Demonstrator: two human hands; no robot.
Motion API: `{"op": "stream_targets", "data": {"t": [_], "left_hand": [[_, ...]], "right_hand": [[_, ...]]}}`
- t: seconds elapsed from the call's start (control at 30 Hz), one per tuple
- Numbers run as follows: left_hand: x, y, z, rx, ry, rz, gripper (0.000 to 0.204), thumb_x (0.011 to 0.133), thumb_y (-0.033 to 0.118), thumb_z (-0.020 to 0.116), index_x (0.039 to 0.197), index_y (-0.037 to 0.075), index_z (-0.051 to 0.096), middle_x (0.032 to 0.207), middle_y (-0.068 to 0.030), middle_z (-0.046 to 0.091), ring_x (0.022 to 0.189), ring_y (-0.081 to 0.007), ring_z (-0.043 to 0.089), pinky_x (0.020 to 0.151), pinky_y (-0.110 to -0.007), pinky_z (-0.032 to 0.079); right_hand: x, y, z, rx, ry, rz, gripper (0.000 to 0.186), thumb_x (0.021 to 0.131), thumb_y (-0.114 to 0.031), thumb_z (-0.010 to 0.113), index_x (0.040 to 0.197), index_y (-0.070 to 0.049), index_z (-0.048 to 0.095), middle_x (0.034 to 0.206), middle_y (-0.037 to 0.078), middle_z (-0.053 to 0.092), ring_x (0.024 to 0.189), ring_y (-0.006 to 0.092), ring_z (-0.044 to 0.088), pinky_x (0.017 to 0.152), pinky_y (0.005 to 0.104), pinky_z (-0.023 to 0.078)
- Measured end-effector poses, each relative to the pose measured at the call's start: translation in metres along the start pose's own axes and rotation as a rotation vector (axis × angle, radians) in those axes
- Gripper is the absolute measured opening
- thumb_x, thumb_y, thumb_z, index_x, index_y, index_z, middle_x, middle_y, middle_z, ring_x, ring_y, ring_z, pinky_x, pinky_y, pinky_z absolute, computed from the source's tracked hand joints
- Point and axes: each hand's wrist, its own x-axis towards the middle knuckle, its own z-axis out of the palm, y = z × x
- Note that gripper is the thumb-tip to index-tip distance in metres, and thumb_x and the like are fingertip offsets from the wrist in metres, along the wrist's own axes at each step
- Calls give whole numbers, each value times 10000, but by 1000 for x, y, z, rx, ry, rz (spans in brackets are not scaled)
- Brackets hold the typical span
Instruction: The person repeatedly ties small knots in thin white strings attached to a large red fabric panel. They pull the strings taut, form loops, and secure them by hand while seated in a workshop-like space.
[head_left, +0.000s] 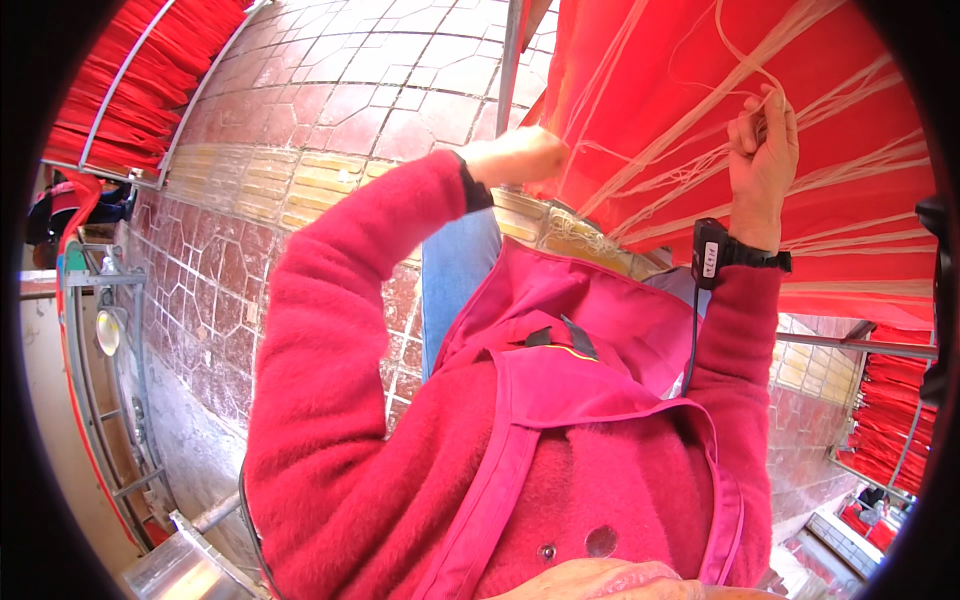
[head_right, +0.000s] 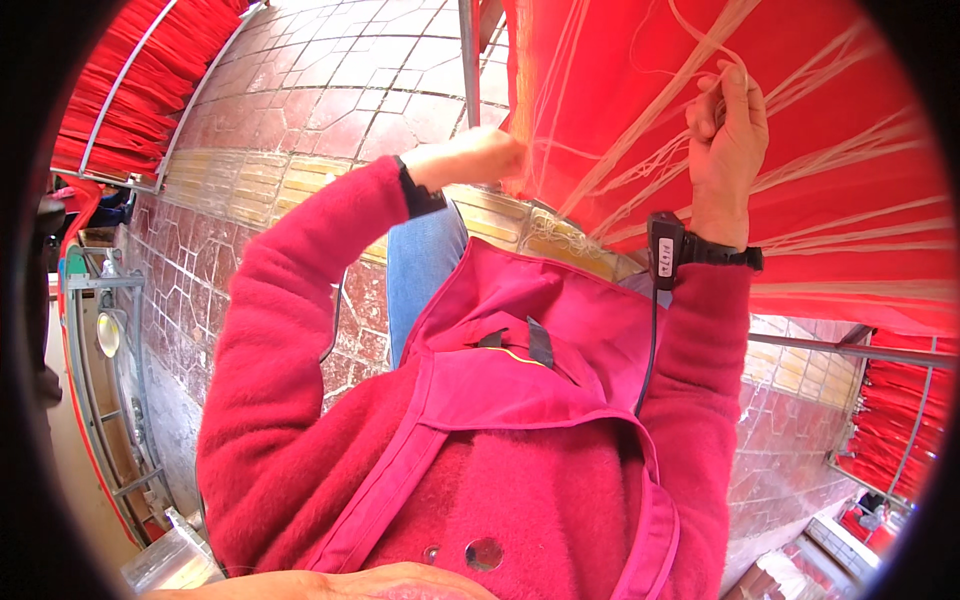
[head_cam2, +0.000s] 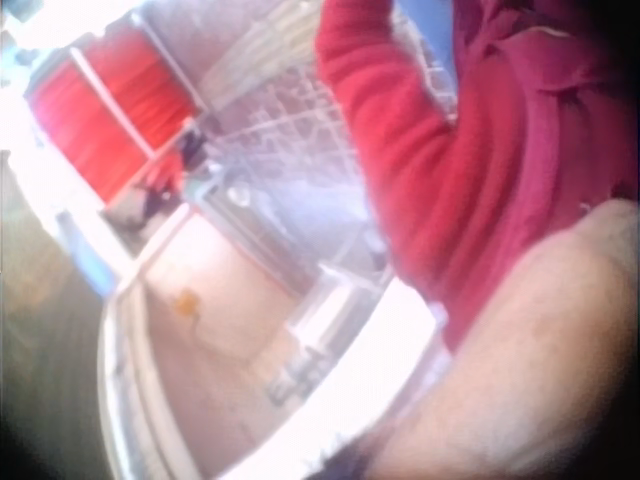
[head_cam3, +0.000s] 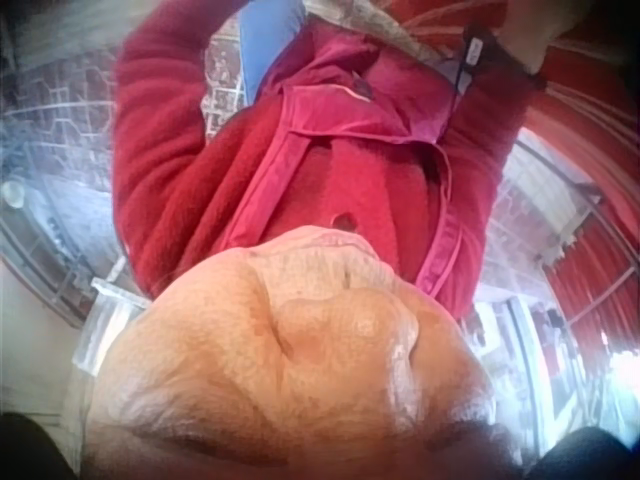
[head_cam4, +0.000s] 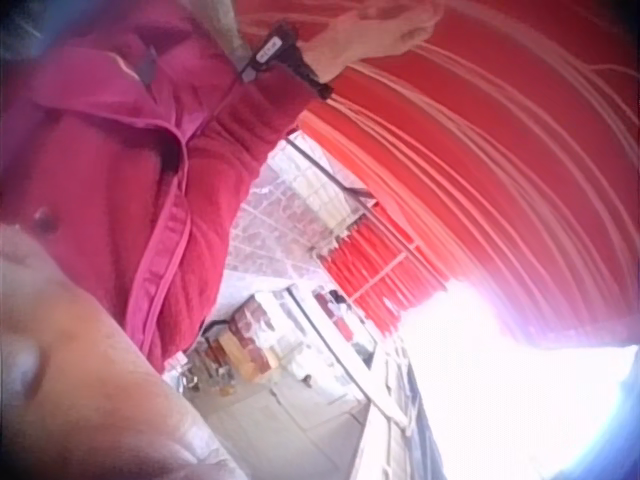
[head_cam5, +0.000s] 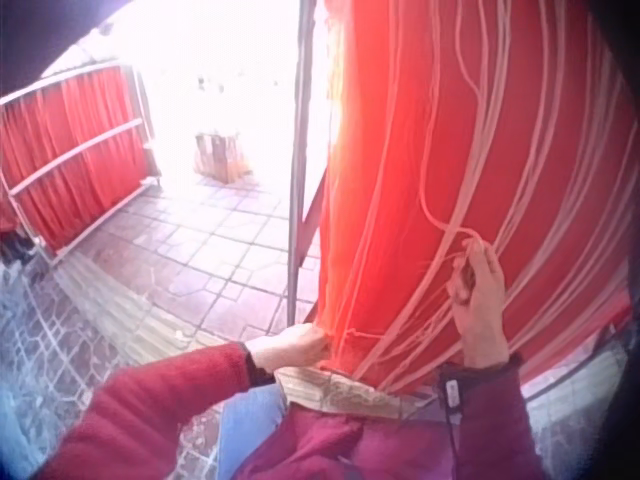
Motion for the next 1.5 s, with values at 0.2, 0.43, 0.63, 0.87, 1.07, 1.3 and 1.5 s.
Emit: {"op": "stream_targets", "data": {"t": [0.2, 0.43, 0.63, 0.87, 1.07, 1.3, 1.5], "left_hand": [[20, -51, -31, -425, 230, -361, 120, 906, 148, 620, 931, 52, 686, 769, -10, 656, 696, -95, 591, 599, -265, 482], [35, 94, -72, -921, 322, 37, 374, 884, 257, 705, 1156, 14, 628, 1074, -107, 693, 919, -168, 664, 767, -303, 531], [37, 118, -42, -750, 339, 10, 294, 872, 169, 704, 1124, 31, 641, 937, -61, 695, 792, -92, 631, 710, -263, 509], [32, 70, 31, -643, 406, -156, 155, 859, 128, 676, 970, 20, 688, 842, -145, 697, 803, -185, 696, 718, -299, 530], [40, -3, 126, -123, 243, -268, 171, 805, 197, 612, 734, 69, 700, 714, -162, 673, 670, -342, 681, 601, -435, 545], [63, -54, 142, 154, -21, -197, 304, 769, 325, 675, 926, 69, 720, 913, -166, 702, 858, -357, 679, 729, -453, 554], [79, 12, 27, -108, 315, -182, 506, 779, 351, 737, 1171, 48, 633, 1033, -210, 680, 948, -358, 668, 819, -441, 542]], "right_hand": [[-22, 8, 4, -275, -88, 160, 138, 953, -161, 618, 1010, -45, 668, 737, -4, 615, 491, 9, 366, 437, 167, 264], [-44, 38, -17, -503, -128, 243, 86, 921, -143, 663, 961, -71, 684, 730, -87, 548, 540, -19, 382, 468, 155, 251], [-58, 64, -29, -522, -202, 204, 109, 913, -136, 670, 991, -64, 693, 695, -91, 537, 533, -16, 368, 466, 162, 239], [-79, 58, -45, -483, 51, 193, 183, 974, -183, 576, 1020, -40, 681, 650, -99, 454, 544, -15, 373, 459, 159, 245], [-95, 57, -66, -375, 108, 113, 369, 1038, -332, 442, 979, -30, 647, 645, -55, 481, 523, 16, 394, 461, 167, 278], [-91, 49, -68, -274, 61, 102, 358, 1040, -317, 440, 997, -25, 643, 695, -26, 553, 571, 39, 470, 497, 165, 330], [-99, 45, -58, -390, -50, 158, 332, 1034, -295, 465, 1031, -20, 651, 771, -14, 611, 663, 41, 544, 579, 170, 395]]}}
